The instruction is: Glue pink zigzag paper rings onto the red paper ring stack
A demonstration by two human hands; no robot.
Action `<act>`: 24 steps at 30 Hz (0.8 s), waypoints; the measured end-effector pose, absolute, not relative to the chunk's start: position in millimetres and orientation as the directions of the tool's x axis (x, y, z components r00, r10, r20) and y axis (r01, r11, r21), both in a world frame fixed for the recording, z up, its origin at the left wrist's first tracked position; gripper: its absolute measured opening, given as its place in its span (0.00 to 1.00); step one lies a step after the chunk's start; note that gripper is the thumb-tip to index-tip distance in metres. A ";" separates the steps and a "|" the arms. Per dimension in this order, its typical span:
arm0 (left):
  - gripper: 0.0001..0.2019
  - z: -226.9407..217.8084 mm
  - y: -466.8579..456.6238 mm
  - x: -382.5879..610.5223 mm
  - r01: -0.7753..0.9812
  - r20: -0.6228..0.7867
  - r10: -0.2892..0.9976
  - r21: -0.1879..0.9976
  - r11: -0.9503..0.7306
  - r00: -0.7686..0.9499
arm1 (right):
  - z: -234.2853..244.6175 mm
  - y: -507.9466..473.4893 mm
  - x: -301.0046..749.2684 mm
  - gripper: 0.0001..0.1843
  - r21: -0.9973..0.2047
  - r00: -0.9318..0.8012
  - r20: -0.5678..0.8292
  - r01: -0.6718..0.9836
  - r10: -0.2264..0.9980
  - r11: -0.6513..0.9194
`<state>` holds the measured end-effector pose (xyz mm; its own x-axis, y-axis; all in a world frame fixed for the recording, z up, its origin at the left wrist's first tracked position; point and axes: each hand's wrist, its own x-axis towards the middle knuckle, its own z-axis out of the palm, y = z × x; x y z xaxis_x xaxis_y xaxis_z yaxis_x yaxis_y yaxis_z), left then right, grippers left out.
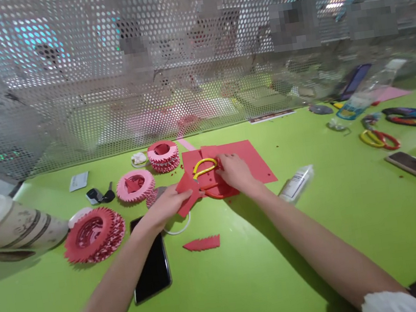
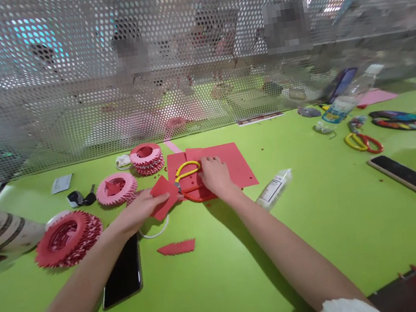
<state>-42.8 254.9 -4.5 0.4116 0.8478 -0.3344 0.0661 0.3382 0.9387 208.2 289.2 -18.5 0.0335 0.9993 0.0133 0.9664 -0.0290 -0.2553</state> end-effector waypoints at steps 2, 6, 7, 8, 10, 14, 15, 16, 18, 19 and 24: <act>0.08 -3.7 254.9 -42.5 0.110 -0.336 0.849 0.941 0.320 0.407 | -20.9 288.5 202.9 0.19 -0.241 0.017 0.006 0.970 1.000 -0.015; 0.10 -1.3 255.9 -43.5 0.174 -0.355 0.843 0.934 0.311 0.404 | -12.7 286.0 195.3 0.22 -0.210 0.013 0.003 0.978 1.000 -0.012; 0.11 -0.9 256.2 -43.9 0.184 -0.358 0.842 0.933 0.309 0.404 | -7.2 283.7 196.0 0.23 -0.198 0.014 0.008 0.980 1.000 -0.013; 0.11 -0.6 256.4 -44.4 0.192 -0.358 0.841 0.933 0.304 0.406 | -0.2 280.1 198.7 0.24 -0.185 0.017 0.016 0.983 1.000 -0.013; 0.13 -0.3 256.8 -44.9 0.203 -0.352 0.841 0.935 0.292 0.411 | 17.1 268.1 212.7 0.22 -0.156 0.029 0.031 0.987 0.999 -0.024; 0.16 0.7 256.9 -43.8 0.215 -0.349 0.841 0.935 0.282 0.414 | 46.4 227.6 276.5 0.25 -0.082 0.200 0.046 0.977 0.979 -0.196; 0.16 1.2 256.8 -43.2 0.213 -0.353 0.840 0.934 0.289 0.413 | 48.1 216.1 295.8 0.31 -0.055 0.325 0.034 0.945 0.945 -0.322; 0.16 1.7 256.8 -42.8 0.210 -0.360 0.837 0.931 0.297 0.412 | 46.7 205.3 314.0 0.37 -0.047 0.446 -0.010 0.894 0.895 -0.446; 0.16 2.0 256.9 -42.6 0.208 -0.368 0.833 0.929 0.308 0.413 | 35.4 187.6 343.4 0.47 -0.145 0.585 -0.158 0.783 0.796 -0.604; 0.16 1.7 257.1 -43.0 0.206 -0.370 0.831 0.928 0.311 0.415 | 26.9 181.6 353.7 0.49 -0.194 0.579 -0.192 0.769 0.792 -0.609; 0.17 -6.4 260.4 -49.9 0.182 -0.379 0.819 0.925 0.333 0.430 | -2.0 181.3 372.6 0.58 -0.482 0.488 -0.175 0.715 0.855 -0.507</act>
<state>-49.9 260.4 -6.4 0.4301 0.8193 -0.3792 0.1817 0.3328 0.9253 372.6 181.3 -2.0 0.4879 0.8551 -0.1751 0.7151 -0.5066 -0.4816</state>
